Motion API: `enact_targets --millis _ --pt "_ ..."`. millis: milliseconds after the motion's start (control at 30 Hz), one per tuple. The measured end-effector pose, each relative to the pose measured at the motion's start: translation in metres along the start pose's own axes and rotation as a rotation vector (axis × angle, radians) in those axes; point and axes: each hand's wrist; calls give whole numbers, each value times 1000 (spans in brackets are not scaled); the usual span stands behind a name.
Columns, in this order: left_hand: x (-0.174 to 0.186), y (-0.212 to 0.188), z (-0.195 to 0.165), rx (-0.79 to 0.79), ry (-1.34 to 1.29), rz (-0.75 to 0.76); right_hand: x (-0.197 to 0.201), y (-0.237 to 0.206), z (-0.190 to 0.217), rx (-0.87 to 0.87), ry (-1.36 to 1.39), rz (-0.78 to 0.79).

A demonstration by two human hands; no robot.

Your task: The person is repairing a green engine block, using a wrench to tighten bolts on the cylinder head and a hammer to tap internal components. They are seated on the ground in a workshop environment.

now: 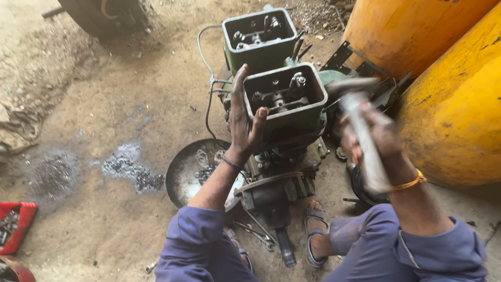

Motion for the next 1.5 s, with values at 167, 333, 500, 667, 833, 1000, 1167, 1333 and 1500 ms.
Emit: enact_targets --millis 167,333,500,667,833,1000,1167,1333,1500 --pt "-2 1 -1 -7 -54 10 0 -22 19 -25 173 302" --pt "-2 1 0 -17 -64 -4 -11 -22 22 686 -446 68" --pt "-2 1 2 -16 -22 -8 -19 18 48 1167 -779 105" --pt "-1 3 7 -45 67 -5 -51 54 64 1376 -1600 -164" --pt "-2 6 14 -61 47 17 -60 62 78 1094 -1585 -322" --pt "-1 6 17 -63 34 -11 -39 52 88 1520 -1141 -426" --pt "-3 3 9 -19 15 -14 -57 63 72 1326 -1041 -281" --pt "-9 5 1 -22 -14 -18 -66 52 79 431 -1165 -57" --pt "-8 4 3 -11 29 -32 -67 37 81 679 -1048 -171"
Point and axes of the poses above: each hand's wrist, its own y-axis towards the middle knuckle, its own x-axis out of the back of the hand, z = x × y, and after that the axes turned 4 degrees about x, right-handed
